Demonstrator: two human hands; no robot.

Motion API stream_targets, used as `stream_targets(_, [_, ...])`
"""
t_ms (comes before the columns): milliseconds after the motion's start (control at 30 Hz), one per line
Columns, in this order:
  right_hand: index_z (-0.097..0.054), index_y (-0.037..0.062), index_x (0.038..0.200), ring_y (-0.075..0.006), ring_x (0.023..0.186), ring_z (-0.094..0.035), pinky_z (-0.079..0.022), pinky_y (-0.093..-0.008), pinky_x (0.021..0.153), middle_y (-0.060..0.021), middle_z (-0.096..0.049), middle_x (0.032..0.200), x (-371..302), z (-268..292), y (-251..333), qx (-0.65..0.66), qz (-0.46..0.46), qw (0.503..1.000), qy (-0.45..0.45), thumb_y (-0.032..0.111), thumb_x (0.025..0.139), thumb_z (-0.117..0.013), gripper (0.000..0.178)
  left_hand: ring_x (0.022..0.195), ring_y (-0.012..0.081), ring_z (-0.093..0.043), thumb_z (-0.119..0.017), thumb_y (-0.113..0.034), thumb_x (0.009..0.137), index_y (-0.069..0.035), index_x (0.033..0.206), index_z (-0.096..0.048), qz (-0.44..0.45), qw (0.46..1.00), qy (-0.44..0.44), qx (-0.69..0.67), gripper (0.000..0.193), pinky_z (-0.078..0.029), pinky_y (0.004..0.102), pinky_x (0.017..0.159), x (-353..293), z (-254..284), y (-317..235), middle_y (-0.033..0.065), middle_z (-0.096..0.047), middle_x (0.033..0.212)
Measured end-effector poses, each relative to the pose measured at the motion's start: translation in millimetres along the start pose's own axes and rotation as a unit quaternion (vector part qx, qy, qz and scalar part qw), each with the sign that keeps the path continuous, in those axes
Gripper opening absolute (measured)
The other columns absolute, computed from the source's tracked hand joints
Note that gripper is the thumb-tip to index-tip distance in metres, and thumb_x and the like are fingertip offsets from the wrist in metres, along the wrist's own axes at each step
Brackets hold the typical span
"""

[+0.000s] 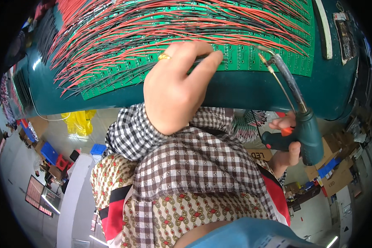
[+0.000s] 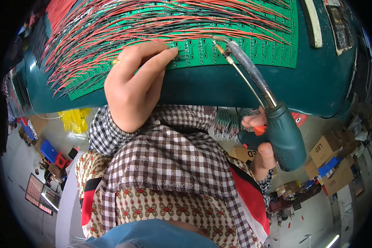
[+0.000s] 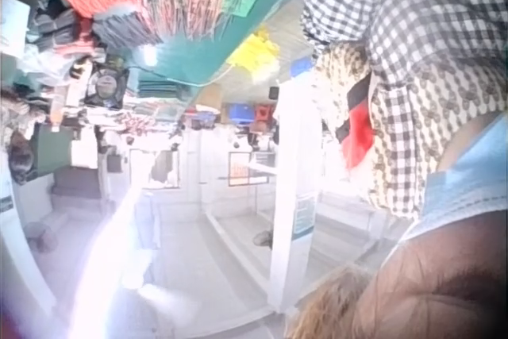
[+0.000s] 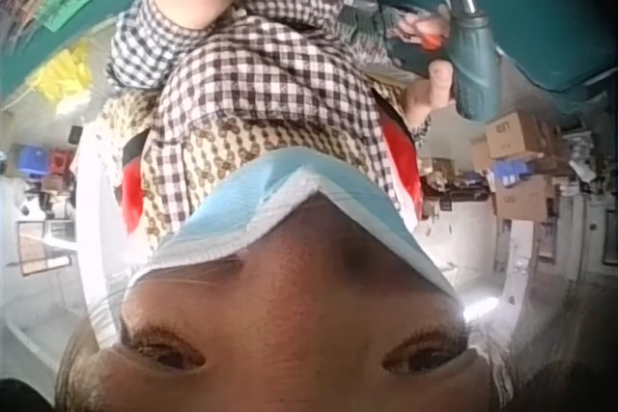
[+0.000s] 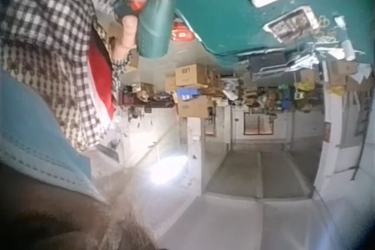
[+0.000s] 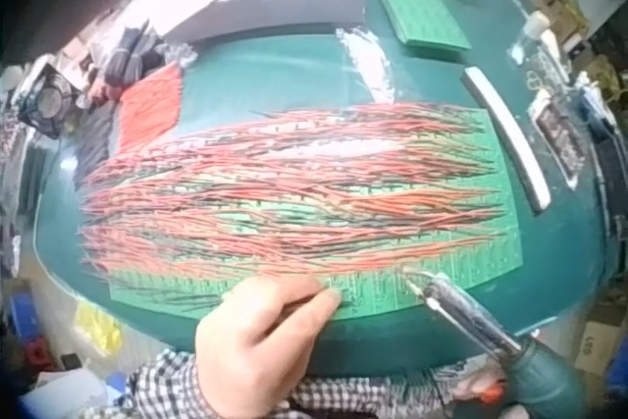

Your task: Soldering bundles of red and green wires onto small green printed circuit boards at a workbench.

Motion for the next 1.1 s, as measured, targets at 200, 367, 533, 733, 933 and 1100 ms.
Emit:
stream_targets(200, [-0.041, -0.0158, 0.123, -0.0331, 0.09, -0.064, -0.059, -0.0385, 0.07, -0.0225, -0.059, 0.101, 0.1, 0.5, 4.1, -0.082, 0.026, 0.996, -0.016, 0.049, 0.082, -0.058, 0.079, 0.072, 0.0217, -0.056, -0.06, -0.002, 0.066, -0.001, 0.094, -0.065, -0.009, 1.0, 0.013, 0.025, 0.029, -0.048, 0.0309, 0.057, -0.4, -11.8, -4.4, 0.0066, -0.056, 0.092])
stream_targets(367, [-0.04, -0.0152, 0.125, -0.0333, 0.09, -0.064, -0.059, -0.0376, 0.07, -0.022, -0.059, 0.101, -5.1, -2.9, -0.5, -0.082, 0.005, 0.996, -0.04, 0.05, 0.081, -0.058, 0.08, 0.067, 0.0184, -0.056, -0.062, -0.001, 0.066, -0.003, 0.094, -0.065, -0.002, 1.0, -0.013, -0.003, 0.028, -0.047, 0.0286, 0.054, -2.5, -16.0, -3.7, 0.0043, -0.057, 0.087])
stream_targets(533, [-0.04, -0.0154, 0.125, -0.0328, 0.092, -0.063, -0.058, -0.0382, 0.071, -0.0212, -0.059, 0.101, -6.6, -1.9, 1.8, -0.085, -0.015, 0.996, -0.014, 0.05, 0.081, -0.058, 0.081, 0.066, 0.0174, -0.056, -0.063, -0.002, 0.066, -0.004, 0.092, -0.065, -0.006, 1.0, 0.0, 0.019, 0.027, -0.047, 0.0279, 0.054, 0.4, -17.1, -6.7, 0.0033, -0.057, 0.085])
stream_targets(733, [-0.038, -0.0183, 0.125, -0.0298, 0.086, -0.062, -0.056, -0.0397, 0.072, -0.0182, -0.059, 0.096, -3.9, -4.9, 3.2, -0.09, 0.009, 0.996, 0.011, 0.047, 0.082, -0.06, 0.082, 0.067, 0.0182, -0.057, -0.065, -0.001, 0.066, -0.005, 0.09, -0.065, -0.008, 1.0, -0.004, 0.007, 0.025, -0.048, 0.029, 0.055, -0.3, -18.0, -4.4, 0.0031, -0.057, 0.085])
stream_targets(933, [-0.039, -0.0188, 0.125, -0.0273, 0.078, -0.062, -0.049, -0.0407, 0.077, -0.0148, -0.059, 0.087, -4.5, -10.5, 5.8, -0.103, -0.002, 0.995, -0.001, 0.047, 0.08, -0.062, 0.083, 0.068, 0.0195, -0.056, -0.065, 0.001, 0.064, -0.005, 0.09, -0.064, 0.001, 1.0, 0.003, -0.02, 0.026, -0.047, 0.0302, 0.057, 0.3, -19.4, -3.2, 0.0033, -0.057, 0.084])
stream_targets(1100, [-0.041, -0.018, 0.124, -0.0262, 0.075, -0.061, -0.05, -0.04, 0.078, -0.0135, -0.06, 0.083, -2.7, -14.3, 8.6, -0.125, -0.025, 0.992, 0.009, 0.048, 0.078, -0.064, 0.083, 0.067, 0.0203, -0.056, -0.065, 0.002, 0.065, -0.005, 0.09, -0.063, 0.004, 1.0, -0.006, -0.022, 0.026, -0.047, 0.0307, 0.056, 0.5, -18.8, -4.3, 0.0032, -0.056, 0.083])
Point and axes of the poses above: each hand's wrist, its own x-axis towards the middle knuckle, its own z-axis out of the back of the hand, y = z × x, the point moved 2 cm from there along x, towards the middle knuckle
